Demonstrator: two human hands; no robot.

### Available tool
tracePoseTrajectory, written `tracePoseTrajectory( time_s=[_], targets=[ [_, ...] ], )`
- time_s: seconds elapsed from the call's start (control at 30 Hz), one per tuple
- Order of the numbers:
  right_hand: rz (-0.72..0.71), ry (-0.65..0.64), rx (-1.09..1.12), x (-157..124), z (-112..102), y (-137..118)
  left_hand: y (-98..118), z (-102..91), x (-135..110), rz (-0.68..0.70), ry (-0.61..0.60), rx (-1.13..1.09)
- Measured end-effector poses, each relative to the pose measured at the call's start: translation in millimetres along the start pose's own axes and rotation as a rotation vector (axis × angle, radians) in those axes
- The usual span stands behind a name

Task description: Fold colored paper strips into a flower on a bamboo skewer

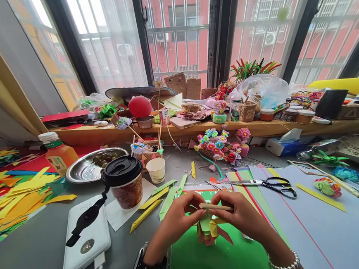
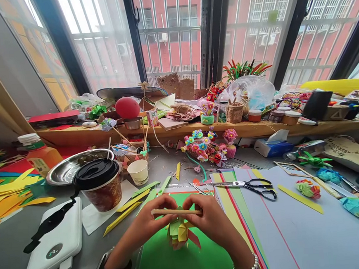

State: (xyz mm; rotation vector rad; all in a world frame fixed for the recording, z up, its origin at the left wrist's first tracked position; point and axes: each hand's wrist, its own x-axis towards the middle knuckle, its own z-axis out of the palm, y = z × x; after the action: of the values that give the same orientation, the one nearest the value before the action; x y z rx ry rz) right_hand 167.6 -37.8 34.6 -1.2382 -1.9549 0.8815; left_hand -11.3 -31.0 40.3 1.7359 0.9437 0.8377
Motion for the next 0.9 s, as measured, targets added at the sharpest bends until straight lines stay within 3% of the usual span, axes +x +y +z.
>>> tracePoseTrajectory(
  time_s=[0.23, 0.47, 0.77, 0.9],
  targets=[
    [0.002, -0.088, 0.066, -1.4, -1.9, 3.8, -9.1, 1.2, 2.0, -0.039, -0.03, -0.117],
    [-0.018, -0.095, 0.017, -1.6, -4.7, 3.1, -14.0, 2.1, 3.2, -0.06, -0.022, -0.145],
    [-0.048, -0.007, -0.069, -1.8, -2.6, -0.1, -7.7, 5.5, 4.8, -0.013, 0.061, 0.069],
    [-0.07, 0.023, -0.182, -2.2, -2.1, 1.3, -11.7, 6.4, 4.3, 0.006, 0.053, 0.064]
  ],
)
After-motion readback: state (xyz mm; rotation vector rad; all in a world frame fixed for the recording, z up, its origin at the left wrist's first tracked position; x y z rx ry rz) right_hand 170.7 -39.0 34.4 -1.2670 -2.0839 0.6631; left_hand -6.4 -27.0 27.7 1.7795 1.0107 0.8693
